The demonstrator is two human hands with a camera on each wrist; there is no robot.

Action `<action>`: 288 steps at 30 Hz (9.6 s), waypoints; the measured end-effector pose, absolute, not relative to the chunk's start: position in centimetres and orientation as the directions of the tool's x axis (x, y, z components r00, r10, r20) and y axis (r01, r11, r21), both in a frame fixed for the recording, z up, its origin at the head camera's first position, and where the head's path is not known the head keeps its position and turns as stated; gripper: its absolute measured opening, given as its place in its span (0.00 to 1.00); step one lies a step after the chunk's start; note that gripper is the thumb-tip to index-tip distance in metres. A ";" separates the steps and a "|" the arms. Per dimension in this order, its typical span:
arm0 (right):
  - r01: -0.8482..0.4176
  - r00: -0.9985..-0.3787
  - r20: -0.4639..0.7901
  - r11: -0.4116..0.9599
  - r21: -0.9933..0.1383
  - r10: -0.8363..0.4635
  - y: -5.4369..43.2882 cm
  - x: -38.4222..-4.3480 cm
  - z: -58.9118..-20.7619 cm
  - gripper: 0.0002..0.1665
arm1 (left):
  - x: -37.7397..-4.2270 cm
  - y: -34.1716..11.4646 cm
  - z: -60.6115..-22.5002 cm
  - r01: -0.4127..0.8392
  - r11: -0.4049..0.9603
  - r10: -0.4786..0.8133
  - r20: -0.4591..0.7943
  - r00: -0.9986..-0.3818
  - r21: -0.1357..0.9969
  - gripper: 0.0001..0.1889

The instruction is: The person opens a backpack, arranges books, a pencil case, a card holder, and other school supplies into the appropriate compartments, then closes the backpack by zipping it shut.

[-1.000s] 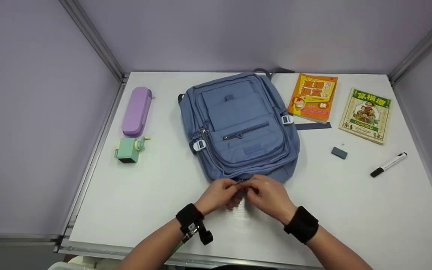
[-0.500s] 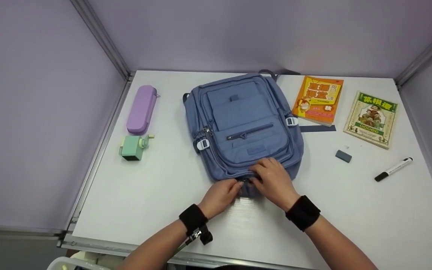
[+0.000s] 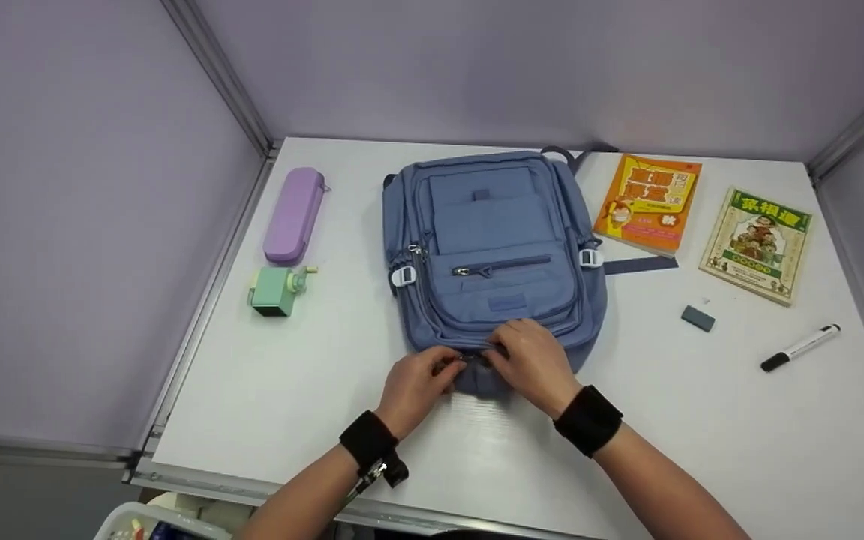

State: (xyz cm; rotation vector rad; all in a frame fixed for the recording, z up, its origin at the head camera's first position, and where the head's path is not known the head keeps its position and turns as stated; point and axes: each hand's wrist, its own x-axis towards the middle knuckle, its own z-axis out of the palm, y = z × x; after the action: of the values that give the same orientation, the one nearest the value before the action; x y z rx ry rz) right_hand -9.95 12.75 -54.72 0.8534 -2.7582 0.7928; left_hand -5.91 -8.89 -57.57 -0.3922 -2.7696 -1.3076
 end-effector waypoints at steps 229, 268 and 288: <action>0.122 -0.988 -0.005 0.769 -0.627 0.153 34.5 -20.5 -51.8 0.31 | -13.7 -9.5 -50.0 0.368 0.776 0.388 0.072 -0.919 0.512 0.16; 0.541 -0.840 -0.381 0.641 -0.545 0.386 33.7 -29.3 -56.1 0.55 | -13.3 -9.1 -50.3 0.393 0.809 0.424 0.028 -0.905 0.438 0.13; 0.617 -0.787 -0.446 0.532 -0.580 0.428 33.2 -29.4 -55.3 0.53 | -13.3 -9.1 -50.2 0.399 0.816 0.433 0.014 -0.901 0.417 0.14</action>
State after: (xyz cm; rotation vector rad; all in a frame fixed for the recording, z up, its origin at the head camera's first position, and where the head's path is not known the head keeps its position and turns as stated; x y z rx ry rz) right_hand -29.40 33.23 -55.28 -1.0317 -2.9620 1.2943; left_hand -13.33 -9.14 -50.25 -0.7048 -3.0710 -0.6769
